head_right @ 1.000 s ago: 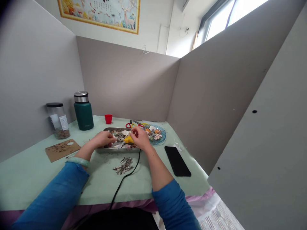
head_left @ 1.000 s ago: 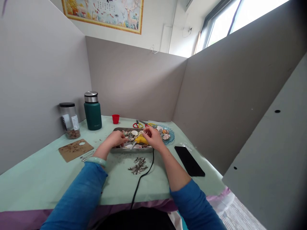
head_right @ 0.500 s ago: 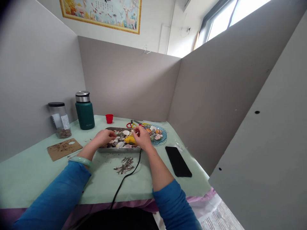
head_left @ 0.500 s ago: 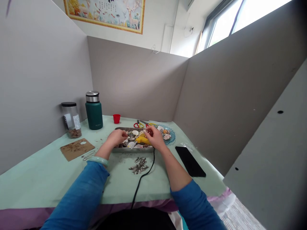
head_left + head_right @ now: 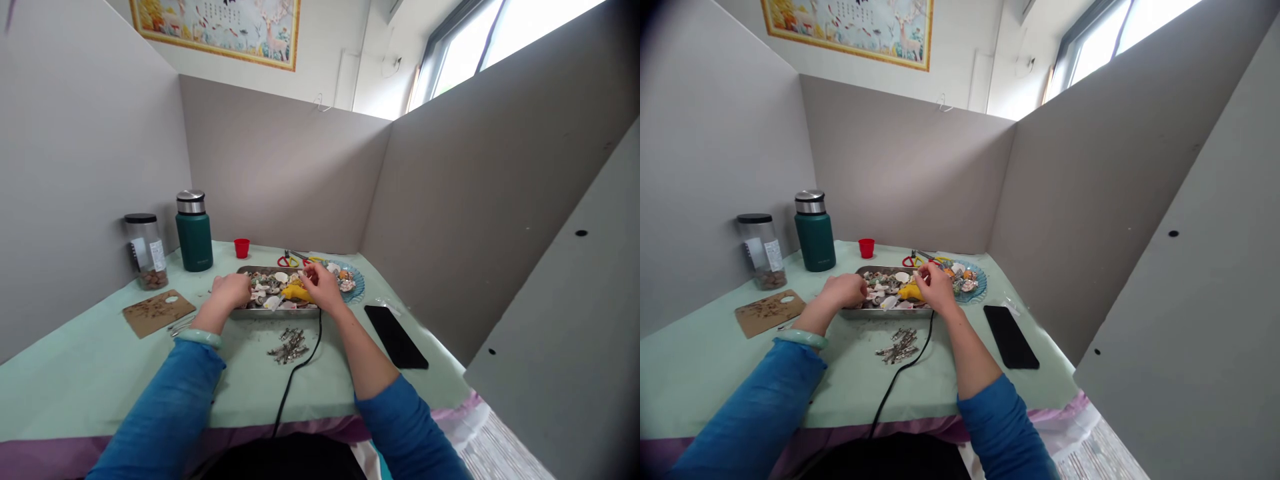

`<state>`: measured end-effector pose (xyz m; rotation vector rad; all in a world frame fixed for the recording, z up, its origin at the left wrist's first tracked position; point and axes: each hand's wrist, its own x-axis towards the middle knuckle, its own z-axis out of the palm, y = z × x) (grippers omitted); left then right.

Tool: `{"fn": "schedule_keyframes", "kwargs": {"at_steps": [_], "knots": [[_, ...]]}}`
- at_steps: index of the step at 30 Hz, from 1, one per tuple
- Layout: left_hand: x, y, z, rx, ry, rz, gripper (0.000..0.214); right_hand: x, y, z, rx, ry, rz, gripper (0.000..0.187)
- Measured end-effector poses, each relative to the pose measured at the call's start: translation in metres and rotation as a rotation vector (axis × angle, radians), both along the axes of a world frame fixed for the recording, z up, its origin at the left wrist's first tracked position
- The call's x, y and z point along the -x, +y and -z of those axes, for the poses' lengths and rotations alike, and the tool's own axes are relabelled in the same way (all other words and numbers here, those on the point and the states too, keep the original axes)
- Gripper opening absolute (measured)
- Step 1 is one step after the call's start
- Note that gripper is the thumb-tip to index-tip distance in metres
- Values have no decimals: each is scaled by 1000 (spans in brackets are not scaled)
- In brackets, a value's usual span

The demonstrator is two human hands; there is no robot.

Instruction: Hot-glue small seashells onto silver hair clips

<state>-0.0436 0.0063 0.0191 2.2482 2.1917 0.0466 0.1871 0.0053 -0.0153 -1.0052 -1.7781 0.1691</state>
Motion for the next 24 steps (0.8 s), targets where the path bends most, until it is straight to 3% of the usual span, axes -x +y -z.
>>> {"fn": "schedule_keyframes", "kwargs": {"at_steps": [8, 12, 17, 24], "knots": [[-8, 2, 9, 50, -28, 15, 21, 0, 1, 2, -17, -37, 8, 15], [-7, 4, 7, -5, -74, 37, 28, 0, 2, 2, -23, -36, 17, 14], [-1, 3, 1, 16, -70, -10, 22, 0, 2, 3, -21, -37, 11, 15], [0, 6, 6, 13, -36, -52, 26, 0, 2, 3, -17, -47, 22, 14]]}}
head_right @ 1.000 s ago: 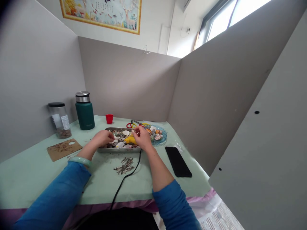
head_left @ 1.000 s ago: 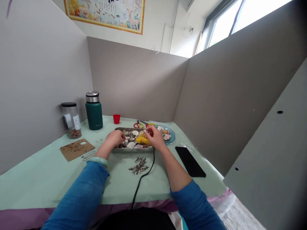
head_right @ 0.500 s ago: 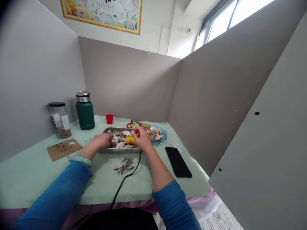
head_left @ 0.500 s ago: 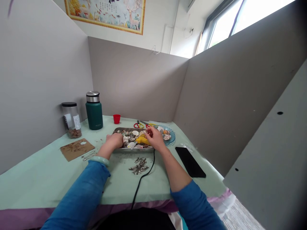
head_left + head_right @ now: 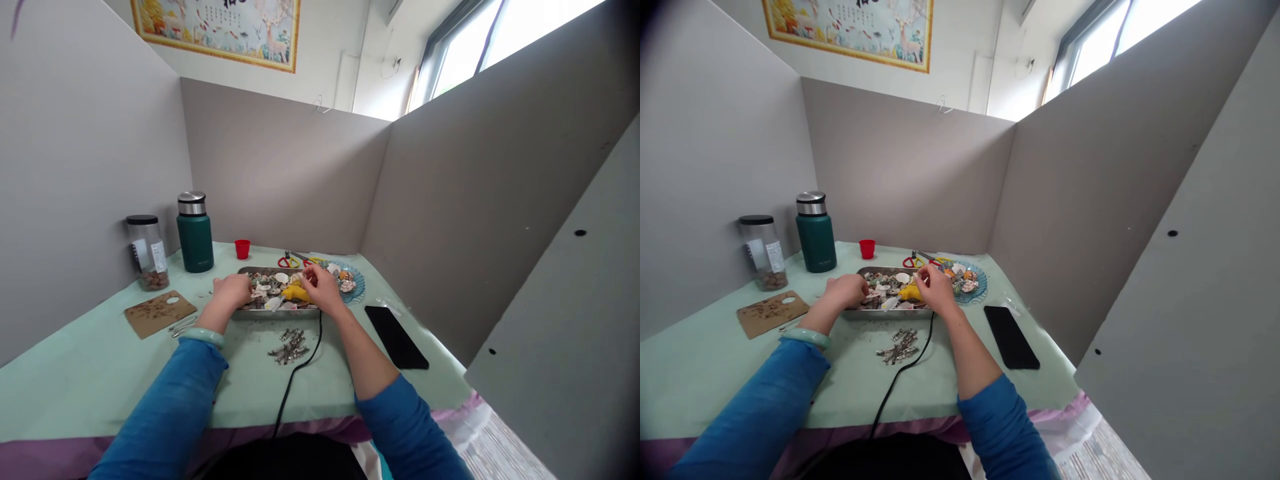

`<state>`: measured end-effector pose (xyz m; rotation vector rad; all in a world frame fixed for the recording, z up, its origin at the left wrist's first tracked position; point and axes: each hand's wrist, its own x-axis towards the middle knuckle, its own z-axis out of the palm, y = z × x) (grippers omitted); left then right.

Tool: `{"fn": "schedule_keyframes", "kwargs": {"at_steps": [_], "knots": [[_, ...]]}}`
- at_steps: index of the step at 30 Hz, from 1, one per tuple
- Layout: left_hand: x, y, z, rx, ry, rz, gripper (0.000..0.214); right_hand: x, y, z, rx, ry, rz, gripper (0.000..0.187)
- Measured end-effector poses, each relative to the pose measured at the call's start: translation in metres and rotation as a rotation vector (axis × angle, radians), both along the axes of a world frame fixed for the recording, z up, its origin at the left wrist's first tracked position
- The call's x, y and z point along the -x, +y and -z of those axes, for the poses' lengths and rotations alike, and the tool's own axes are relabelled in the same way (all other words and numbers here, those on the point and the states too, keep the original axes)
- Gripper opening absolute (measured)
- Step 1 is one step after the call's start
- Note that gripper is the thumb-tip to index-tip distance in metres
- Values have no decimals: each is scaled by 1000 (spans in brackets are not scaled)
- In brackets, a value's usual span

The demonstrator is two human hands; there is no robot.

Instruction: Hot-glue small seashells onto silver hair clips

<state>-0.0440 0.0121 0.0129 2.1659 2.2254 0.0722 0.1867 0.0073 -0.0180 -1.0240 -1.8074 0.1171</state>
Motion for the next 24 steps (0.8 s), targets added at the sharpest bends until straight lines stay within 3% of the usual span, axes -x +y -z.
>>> {"fn": "schedule_keyframes", "kwargs": {"at_steps": [9, 15, 17, 19, 24], "knots": [[-3, 10, 16, -41, 57, 27, 29, 0, 0, 1, 7, 11, -27, 15], [0, 4, 6, -131, -46, 47, 24, 2, 0, 0, 19, 12, -83, 14], [-4, 0, 2, -264, -183, 73, 23, 3, -1, 0, 22, 5, -109, 13], [-13, -4, 0, -342, -453, 169, 22, 4, -2, 0, 18, 3, -127, 14], [-40, -12, 6, -76, -1277, 388, 29, 7, -5, 0, 13, 2, -162, 15]]}}
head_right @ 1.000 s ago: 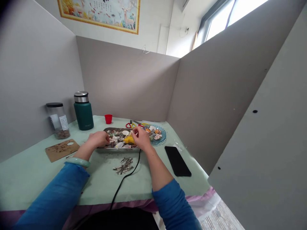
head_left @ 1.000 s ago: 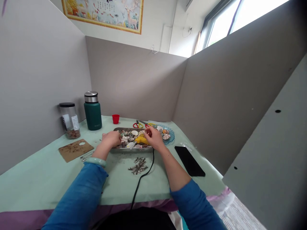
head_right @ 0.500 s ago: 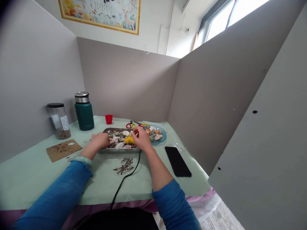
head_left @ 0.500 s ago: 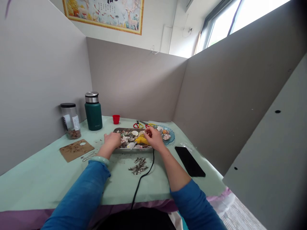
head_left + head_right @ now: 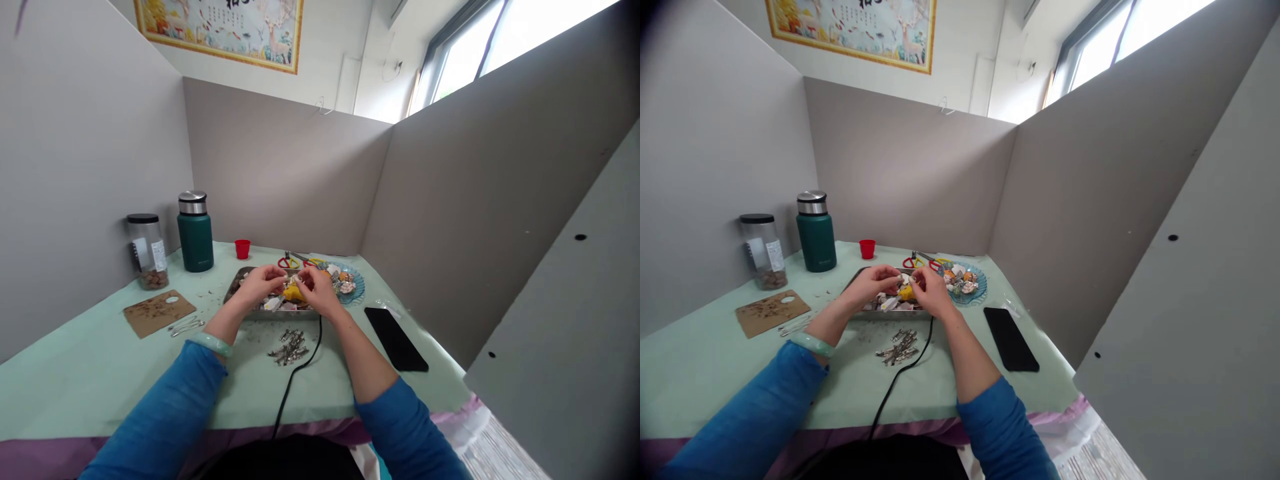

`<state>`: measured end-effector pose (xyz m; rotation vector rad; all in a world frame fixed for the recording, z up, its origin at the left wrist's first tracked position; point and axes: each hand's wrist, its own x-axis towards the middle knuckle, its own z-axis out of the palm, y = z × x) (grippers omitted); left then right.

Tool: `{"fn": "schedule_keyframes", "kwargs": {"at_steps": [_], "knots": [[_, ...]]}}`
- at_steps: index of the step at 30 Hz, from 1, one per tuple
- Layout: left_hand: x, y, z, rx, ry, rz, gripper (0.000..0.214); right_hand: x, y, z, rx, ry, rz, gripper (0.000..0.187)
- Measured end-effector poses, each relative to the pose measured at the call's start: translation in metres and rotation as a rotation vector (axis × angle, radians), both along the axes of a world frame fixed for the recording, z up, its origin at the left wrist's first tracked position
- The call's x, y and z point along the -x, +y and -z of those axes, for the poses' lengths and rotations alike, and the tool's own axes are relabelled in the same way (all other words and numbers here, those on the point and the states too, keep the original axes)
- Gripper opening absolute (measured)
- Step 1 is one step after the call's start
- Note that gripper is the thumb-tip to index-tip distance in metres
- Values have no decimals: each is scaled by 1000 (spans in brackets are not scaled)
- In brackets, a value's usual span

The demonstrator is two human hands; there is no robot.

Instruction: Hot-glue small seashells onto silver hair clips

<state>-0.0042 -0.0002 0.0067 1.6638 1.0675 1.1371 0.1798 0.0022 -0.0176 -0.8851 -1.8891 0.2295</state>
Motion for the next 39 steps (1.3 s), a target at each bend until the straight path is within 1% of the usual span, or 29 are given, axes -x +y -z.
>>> {"fn": "schedule_keyframes", "kwargs": {"at_steps": [3, 5, 11, 14, 16, 17, 18, 20, 22, 24, 27, 28, 30, 31, 32, 33, 34, 35, 38, 39], "knots": [[-6, 0, 5, 104, -208, 57, 35, 2, -1, 0, -6, 1, -37, 16], [-6, 0, 6, 140, -270, 69, 36, 2, -1, 0, -14, -5, -55, 16], [-6, -4, 4, 181, -256, 81, 35, 1, 0, 2, -8, -26, -29, 15], [-4, -3, 4, 165, -225, 84, 34, 1, 0, 2, 5, -28, -26, 15], [0, 2, 4, 112, -127, 40, 30, 1, 0, 2, 10, -28, -18, 15], [3, 4, 4, 67, -26, -20, 28, 1, -1, 1, 11, -26, -8, 16], [7, 7, 4, 12, 124, -114, 25, 1, -1, 1, 10, -26, 1, 17], [15, 13, 4, -118, 499, -272, 22, 1, -1, 1, 8, -28, 15, 18], [21, 16, 5, -150, 807, -363, 20, 0, 0, 1, 4, -29, 21, 18], [26, 18, 5, -152, 958, -386, 27, 0, 0, 1, -1, -34, 22, 18], [32, 16, -1, -195, 1020, -397, 35, 0, 0, 0, -2, -45, 31, 17], [34, 15, -4, -183, 1039, -398, 31, 0, -1, -1, -1, -47, 36, 17], [36, 11, -11, -144, 1105, -341, 24, -1, -1, -1, 2, -49, 41, 18], [35, 9, -14, -109, 1140, -278, 30, -1, -1, -2, 2, -48, 42, 18], [34, 7, -16, -64, 1167, -186, 38, -1, -1, -2, 1, -47, 42, 18], [33, 6, -17, -21, 1169, -99, 43, -1, -1, -2, 1, -46, 42, 18], [30, 6, -17, -20, 1170, -42, 45, -1, -1, -2, 1, -44, 44, 17], [28, 6, -16, -37, 1165, -5, 44, -1, -1, -1, 1, -42, 48, 17], [22, 15, -12, -14, 1129, 32, 43, -1, 0, -1, -3, -44, 57, 17], [21, 19, -11, -58, 1113, 38, 41, -1, 0, -1, -5, -45, 60, 18]]}}
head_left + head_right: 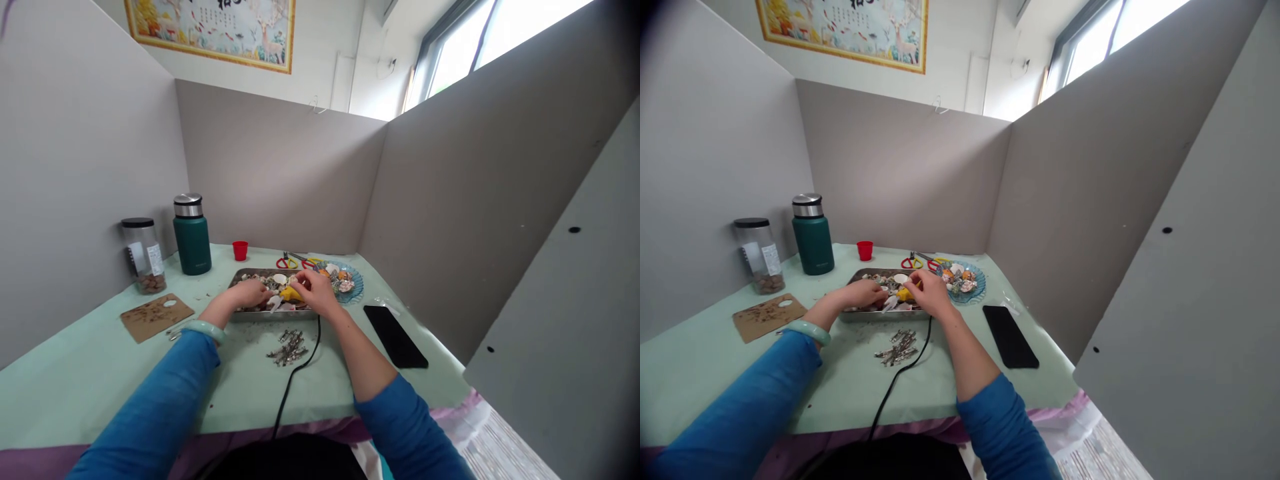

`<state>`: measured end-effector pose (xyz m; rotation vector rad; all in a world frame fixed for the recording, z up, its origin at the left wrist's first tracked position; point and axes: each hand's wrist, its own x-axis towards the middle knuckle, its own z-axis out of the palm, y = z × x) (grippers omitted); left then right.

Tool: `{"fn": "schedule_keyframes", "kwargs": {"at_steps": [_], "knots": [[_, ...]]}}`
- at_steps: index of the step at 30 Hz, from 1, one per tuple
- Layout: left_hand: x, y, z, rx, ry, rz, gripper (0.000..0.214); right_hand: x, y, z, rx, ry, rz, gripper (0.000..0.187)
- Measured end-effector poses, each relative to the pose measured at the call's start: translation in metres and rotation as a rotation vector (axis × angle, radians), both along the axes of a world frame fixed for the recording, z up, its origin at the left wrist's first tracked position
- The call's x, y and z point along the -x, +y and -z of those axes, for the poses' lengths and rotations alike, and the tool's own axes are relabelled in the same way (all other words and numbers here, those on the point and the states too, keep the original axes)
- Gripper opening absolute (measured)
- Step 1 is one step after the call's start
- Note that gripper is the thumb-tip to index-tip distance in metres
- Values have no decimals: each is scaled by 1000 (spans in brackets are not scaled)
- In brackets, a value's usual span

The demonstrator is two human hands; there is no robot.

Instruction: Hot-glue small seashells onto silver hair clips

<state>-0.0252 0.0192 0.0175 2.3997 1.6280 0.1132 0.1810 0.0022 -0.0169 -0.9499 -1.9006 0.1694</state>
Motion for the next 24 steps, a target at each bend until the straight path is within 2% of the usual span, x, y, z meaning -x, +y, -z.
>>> {"fn": "schedule_keyframes", "kwargs": {"at_steps": [1, 4, 8, 12, 15, 17, 20, 24], "knots": [[0, 5, 0, -72, -51, 4, 39, 0, 0, 0, -2, 0, 3, 18], [4, 17, -1, -172, -160, -118, 36, 0, 1, 0, -5, 2, 4, 19], [13, 22, 1, -158, -208, -112, 28, -1, 2, 1, -6, 6, 4, 19], [17, 17, 7, -193, -122, -107, 18, -1, 3, 2, -2, 9, 6, 18], [18, 12, 5, -131, -21, -163, 16, 0, 3, 3, 3, -2, 18, 18], [18, 7, 1, -55, 52, -157, 13, 0, 2, 3, 4, -17, 19, 19], [17, 1, -3, 54, 147, -103, 15, 0, 2, 3, 6, -30, 15, 20], [14, -2, -1, 111, 209, -27, 21, 0, 3, 5, 0, -31, 21, 19]]}}
